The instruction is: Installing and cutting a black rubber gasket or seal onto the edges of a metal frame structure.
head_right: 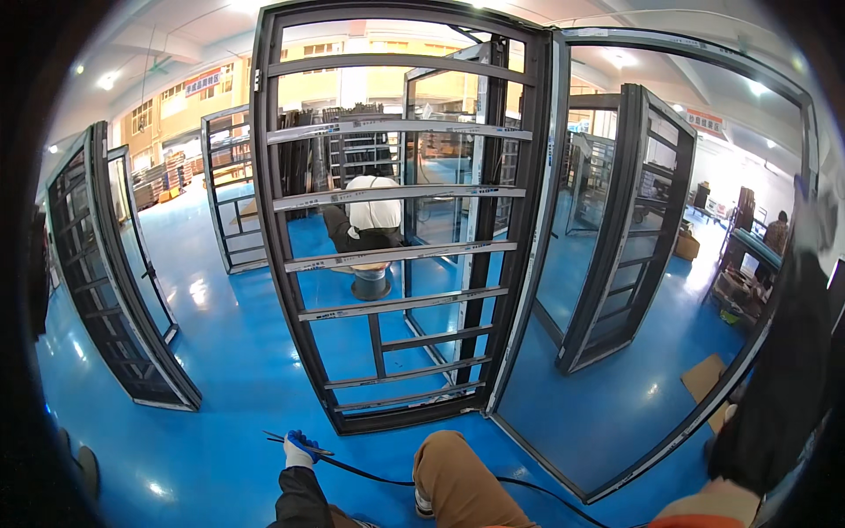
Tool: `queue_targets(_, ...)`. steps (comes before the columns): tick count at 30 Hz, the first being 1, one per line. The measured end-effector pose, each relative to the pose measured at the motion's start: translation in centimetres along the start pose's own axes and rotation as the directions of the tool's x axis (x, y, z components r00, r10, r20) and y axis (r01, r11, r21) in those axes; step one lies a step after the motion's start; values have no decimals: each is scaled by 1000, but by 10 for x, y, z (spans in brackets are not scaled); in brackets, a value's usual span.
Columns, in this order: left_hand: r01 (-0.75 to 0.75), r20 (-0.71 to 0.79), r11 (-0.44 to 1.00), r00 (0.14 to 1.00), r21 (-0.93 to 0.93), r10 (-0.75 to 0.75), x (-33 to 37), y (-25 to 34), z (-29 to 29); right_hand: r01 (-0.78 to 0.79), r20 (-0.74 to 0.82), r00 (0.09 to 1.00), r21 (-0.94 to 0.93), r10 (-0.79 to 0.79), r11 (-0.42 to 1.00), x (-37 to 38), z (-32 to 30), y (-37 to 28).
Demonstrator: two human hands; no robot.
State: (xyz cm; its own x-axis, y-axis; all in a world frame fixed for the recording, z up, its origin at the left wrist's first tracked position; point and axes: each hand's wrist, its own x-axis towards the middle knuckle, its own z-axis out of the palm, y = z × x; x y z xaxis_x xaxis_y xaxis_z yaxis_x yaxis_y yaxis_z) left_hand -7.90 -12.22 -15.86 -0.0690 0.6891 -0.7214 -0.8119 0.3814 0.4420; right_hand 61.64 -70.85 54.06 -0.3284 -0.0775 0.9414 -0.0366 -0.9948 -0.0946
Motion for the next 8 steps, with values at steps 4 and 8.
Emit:
queue_targets(4,-75,-88,997,993,12,76,4,-5,-8,-708,709,705,700,-29,-90,-77,67,61)
queue_targets(8,-56,-67,998,996,-15,55,4,4,-21,-810,823,561,523,-89,-263,-109,67,44)
